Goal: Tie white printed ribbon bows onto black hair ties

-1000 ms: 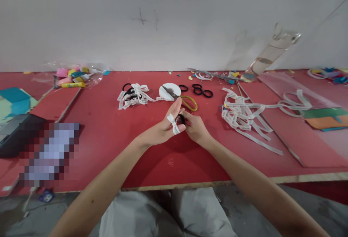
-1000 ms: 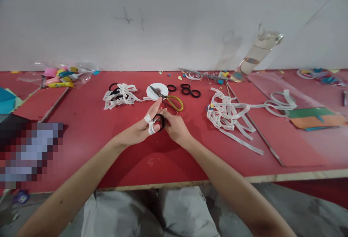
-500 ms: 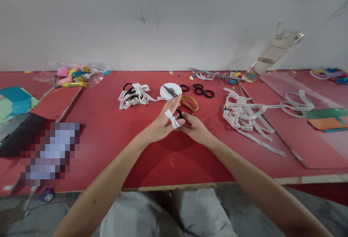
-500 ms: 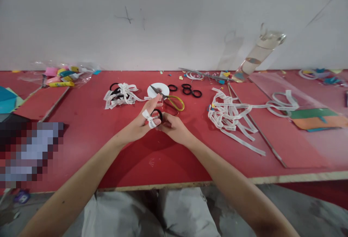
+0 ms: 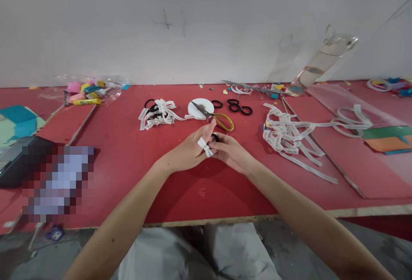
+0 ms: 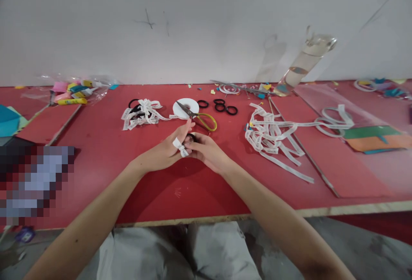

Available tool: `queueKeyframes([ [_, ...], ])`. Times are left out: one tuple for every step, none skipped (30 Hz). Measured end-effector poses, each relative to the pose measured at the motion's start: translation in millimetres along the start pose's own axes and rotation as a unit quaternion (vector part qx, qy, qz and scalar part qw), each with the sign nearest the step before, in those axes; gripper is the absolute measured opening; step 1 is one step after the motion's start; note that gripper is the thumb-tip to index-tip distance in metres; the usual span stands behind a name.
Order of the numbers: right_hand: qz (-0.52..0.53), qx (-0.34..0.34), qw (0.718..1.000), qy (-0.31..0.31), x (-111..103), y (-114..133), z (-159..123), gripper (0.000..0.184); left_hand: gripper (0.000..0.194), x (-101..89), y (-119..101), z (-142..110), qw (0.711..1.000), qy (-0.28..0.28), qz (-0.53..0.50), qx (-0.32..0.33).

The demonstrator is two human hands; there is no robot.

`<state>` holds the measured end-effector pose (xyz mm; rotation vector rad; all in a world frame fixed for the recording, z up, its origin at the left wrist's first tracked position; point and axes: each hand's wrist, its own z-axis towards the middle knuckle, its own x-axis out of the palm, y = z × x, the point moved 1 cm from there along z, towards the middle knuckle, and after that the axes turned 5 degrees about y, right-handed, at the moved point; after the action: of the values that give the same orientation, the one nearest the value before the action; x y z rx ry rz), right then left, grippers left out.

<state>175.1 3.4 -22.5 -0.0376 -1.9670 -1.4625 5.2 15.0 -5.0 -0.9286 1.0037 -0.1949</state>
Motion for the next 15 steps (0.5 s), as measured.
queueKeyframes([
  [-0.005, 0.005, 1.000, -0.005, 0, -1, 0, 0.025, 0.078, -0.9, 1, -1, 1.000, 0.015, -0.004, -0.001],
  [-0.010, 0.008, 1.000, -0.009, 0, -2, 0, 0.027, 0.078, -1.8, 1, -2, 1.000, 0.028, -0.012, -0.006],
  [-0.012, 0.008, 1.000, -0.013, 0, -3, 0, 0.030, 0.078, -2.9, 1, -3, 0.999, 0.035, -0.021, -0.011],
  [-0.011, 0.004, 1.000, -0.019, 0, -3, 0, 0.032, 0.077, -3.7, 1, -4, 0.999, 0.037, -0.027, -0.017],
  [-0.006, -0.003, 1.000, -0.028, 1, -2, 0, 0.032, 0.076, -4.4, 1, -4, 0.999, 0.032, -0.026, -0.023],
  [0.000, -0.011, 0.999, -0.038, 1, -2, 0, 0.032, 0.074, -4.7, 1, -4, 0.999, 0.024, -0.018, -0.028],
  [0.007, -0.019, 0.999, -0.048, 1, -1, 0, 0.031, 0.072, -4.6, 2, -4, 0.999, 0.012, -0.002, -0.033],
  [0.014, -0.029, 0.998, -0.057, 1, 0, 1, 0.031, 0.069, -4.2, 3, -3, 0.999, 0.000, 0.020, -0.037],
  [0.021, -0.039, 0.997, -0.066, 0, 1, 1, 0.031, 0.066, -3.5, 4, -3, 0.998, -0.011, 0.043, -0.040],
  [0.028, -0.049, 0.996, -0.075, -1, 2, 2, 0.031, 0.063, -2.8, 5, -2, 0.997, -0.021, 0.067, -0.041],
  [0.035, -0.058, 0.994, -0.086, -3, 3, 2, 0.031, 0.060, -2.3, 6, -1, 0.995, -0.031, 0.090, -0.039],
  [0.039, -0.065, 0.992, -0.099, -5, 4, 3, 0.032, 0.057, -2.0, 7, 0, 0.992, -0.042, 0.111, -0.036],
  [0.041, -0.070, 0.990, -0.113, -7, 5, 3, 0.032, 0.052, -2.2, 7, 1, 0.989, -0.059, 0.129, -0.034],
  [0.039, -0.072, 0.989, -0.127, -8, 6, 3, 0.033, 0.046, -2.8, 7, 1, 0.986, -0.082, 0.141, -0.034],
  [0.033, -0.074, 0.987, -0.138, -9, 6, 4, 0.033, 0.040, -3.7, 5, 1, 0.982, -0.111, 0.146, -0.036],
])
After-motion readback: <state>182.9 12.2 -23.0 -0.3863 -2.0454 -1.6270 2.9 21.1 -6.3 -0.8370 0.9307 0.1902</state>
